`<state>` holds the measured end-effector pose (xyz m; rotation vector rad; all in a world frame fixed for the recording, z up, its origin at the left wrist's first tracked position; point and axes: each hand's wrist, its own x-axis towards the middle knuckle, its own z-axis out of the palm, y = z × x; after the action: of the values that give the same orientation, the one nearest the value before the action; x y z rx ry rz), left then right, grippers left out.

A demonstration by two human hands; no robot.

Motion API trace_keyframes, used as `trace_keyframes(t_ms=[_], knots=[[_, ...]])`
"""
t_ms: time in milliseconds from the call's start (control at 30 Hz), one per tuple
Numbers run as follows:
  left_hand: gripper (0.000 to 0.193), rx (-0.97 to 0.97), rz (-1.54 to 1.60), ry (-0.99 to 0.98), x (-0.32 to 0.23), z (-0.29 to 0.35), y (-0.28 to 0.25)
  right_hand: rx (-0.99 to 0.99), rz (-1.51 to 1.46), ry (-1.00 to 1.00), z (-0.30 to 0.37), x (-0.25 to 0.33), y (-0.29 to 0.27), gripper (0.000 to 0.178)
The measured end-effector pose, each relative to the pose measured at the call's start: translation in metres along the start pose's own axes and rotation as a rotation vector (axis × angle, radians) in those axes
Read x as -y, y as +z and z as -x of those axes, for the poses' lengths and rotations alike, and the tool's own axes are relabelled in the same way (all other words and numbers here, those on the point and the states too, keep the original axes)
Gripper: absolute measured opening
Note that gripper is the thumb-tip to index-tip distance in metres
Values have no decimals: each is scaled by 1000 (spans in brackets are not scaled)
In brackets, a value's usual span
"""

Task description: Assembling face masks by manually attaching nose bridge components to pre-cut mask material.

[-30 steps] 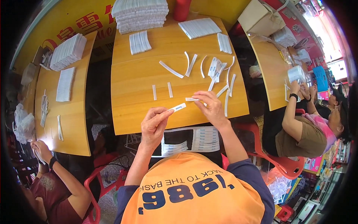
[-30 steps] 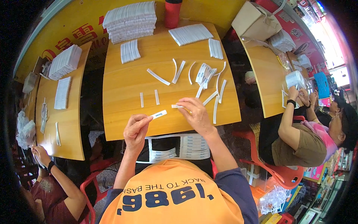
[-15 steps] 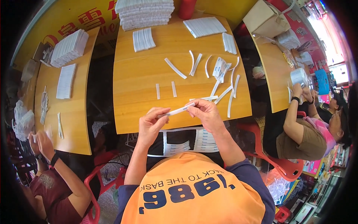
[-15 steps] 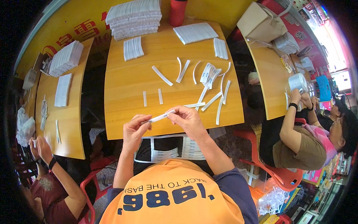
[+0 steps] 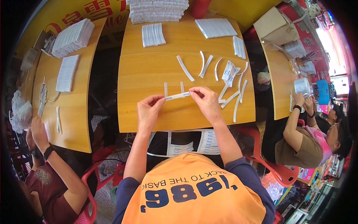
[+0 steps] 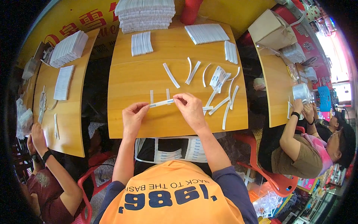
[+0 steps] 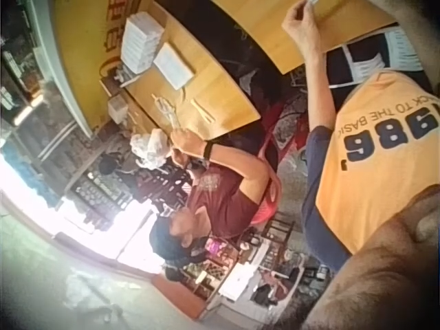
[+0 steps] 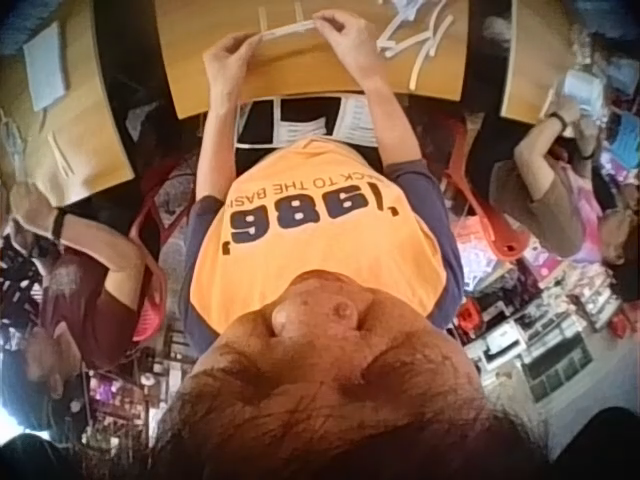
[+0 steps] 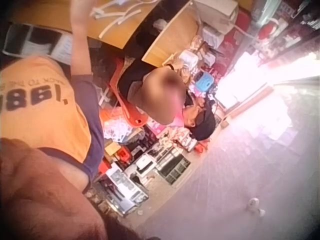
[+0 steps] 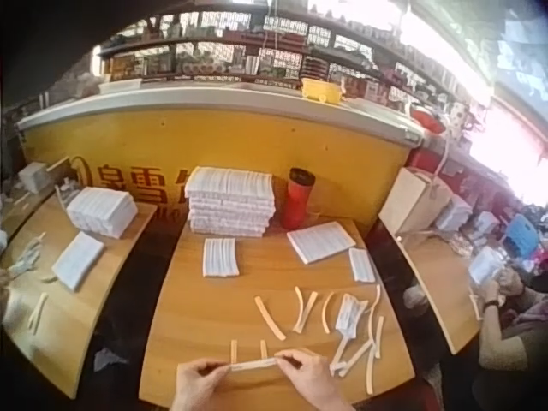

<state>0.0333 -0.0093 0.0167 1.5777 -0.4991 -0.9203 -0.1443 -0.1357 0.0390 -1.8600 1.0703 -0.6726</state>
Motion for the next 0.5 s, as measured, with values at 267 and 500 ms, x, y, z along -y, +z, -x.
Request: trace_keyframes(t_ms=[267, 500], knots=[[16, -121, -369, 178, 2, -30, 7, 4, 193, -83, -21, -13, 16, 14], [14, -113, -548, 255, -1, -30, 9, 31, 264, -92, -24, -15, 14, 12]])
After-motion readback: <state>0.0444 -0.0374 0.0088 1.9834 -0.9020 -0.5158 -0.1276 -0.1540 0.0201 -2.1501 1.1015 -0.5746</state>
